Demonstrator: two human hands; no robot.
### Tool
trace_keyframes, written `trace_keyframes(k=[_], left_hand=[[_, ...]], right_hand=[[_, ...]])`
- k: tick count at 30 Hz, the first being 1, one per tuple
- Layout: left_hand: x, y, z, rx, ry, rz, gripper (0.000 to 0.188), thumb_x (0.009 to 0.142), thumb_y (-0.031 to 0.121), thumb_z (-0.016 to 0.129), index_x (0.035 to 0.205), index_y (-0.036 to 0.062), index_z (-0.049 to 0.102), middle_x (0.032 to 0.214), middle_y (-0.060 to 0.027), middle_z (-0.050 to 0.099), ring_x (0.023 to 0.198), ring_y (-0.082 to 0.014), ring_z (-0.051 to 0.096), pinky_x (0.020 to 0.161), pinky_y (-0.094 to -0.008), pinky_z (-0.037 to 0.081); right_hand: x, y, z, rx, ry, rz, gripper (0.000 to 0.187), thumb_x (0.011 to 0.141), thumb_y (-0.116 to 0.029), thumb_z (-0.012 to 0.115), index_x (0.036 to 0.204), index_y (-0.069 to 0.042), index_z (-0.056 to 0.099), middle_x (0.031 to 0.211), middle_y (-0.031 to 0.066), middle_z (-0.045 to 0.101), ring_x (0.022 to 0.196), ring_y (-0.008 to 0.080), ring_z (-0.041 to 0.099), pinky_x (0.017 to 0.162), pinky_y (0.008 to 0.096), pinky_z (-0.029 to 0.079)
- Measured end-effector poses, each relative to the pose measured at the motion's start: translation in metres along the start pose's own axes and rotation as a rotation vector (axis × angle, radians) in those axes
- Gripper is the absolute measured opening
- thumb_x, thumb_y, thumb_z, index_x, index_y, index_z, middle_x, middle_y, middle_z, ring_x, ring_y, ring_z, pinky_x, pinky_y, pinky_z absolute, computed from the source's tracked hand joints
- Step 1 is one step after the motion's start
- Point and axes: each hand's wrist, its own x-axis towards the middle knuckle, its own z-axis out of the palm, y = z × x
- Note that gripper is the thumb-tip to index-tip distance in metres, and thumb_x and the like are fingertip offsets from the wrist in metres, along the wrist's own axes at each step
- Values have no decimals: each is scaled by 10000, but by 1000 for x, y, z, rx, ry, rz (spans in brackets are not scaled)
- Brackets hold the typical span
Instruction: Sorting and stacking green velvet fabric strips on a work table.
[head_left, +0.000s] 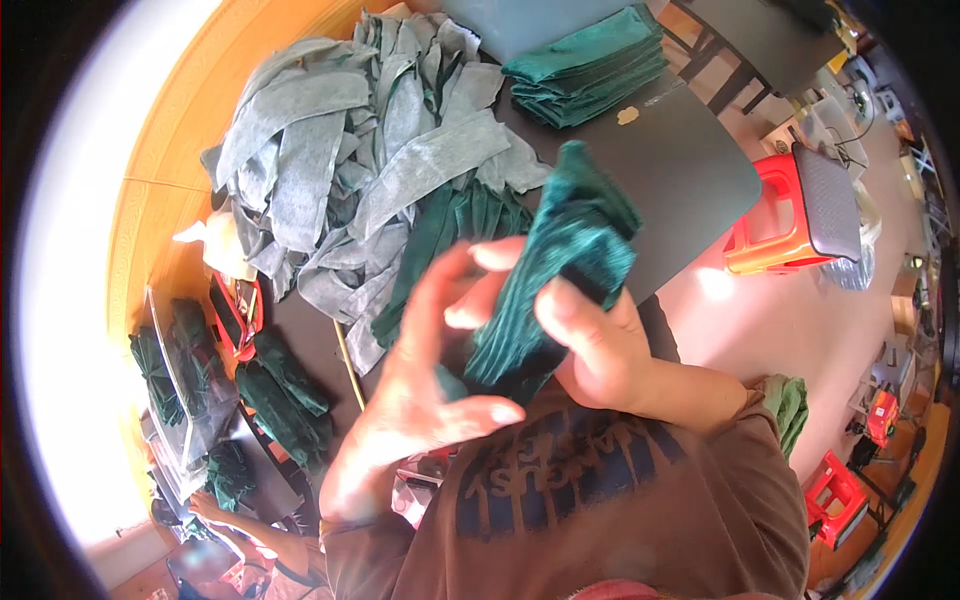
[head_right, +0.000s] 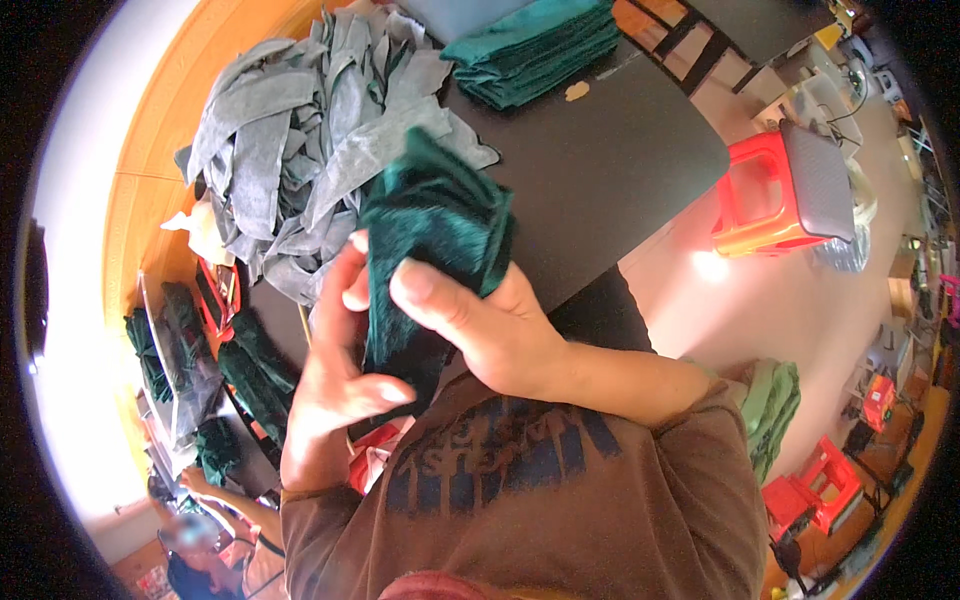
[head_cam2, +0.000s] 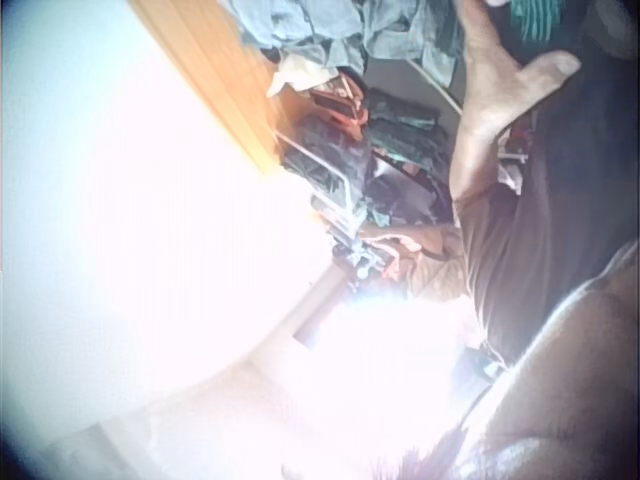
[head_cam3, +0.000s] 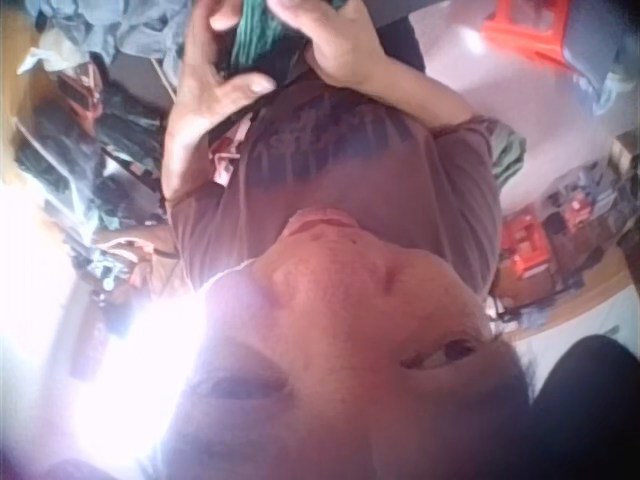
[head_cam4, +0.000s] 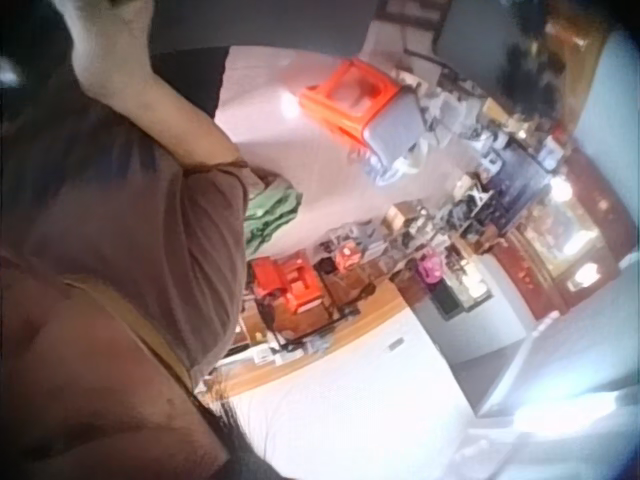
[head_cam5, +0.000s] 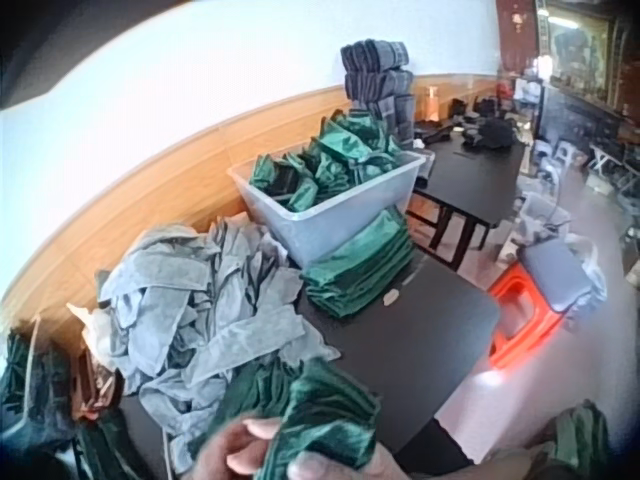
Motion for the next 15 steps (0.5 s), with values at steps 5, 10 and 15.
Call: trace_keyframes(k=[5, 10, 15], left_hand=[[2, 3, 9, 21, -18, -209, 814, 767, 41, 729, 1444, 20, 277, 1317, -131, 477, 1248, -200, 439, 1047, -322, 327], [10, 6, 7, -119, 3, -292, 579, 851, 2, 640, 1376, 20, 397, 1275, -86, 514, 1184, -149, 480, 1011, -290, 365], [30, 17, 5, -103, 17, -160, 533, 870, 3, 637, 1353, 21, 413, 1271, -73, 517, 1183, -139, 473, 1009, -279, 359]], right_hand=[[0, -7, -11, 84, 125, -46, 489, 999, -370, 436, 1313, 5, 461, 1092, 137, 625, 1049, 237, 589, 961, 404, 444], [8, -20, -27, -122, 350, -123, 519, 1010, -420, 367, 1329, -22, 464, 1248, 102, 554, 1160, 211, 518, 1015, 390, 396], [17, -47, -50, -67, 397, -90, 430, 959, -270, 515, 1305, -17, 482, 1191, 60, 570, 1056, 152, 555, 943, 337, 443]])
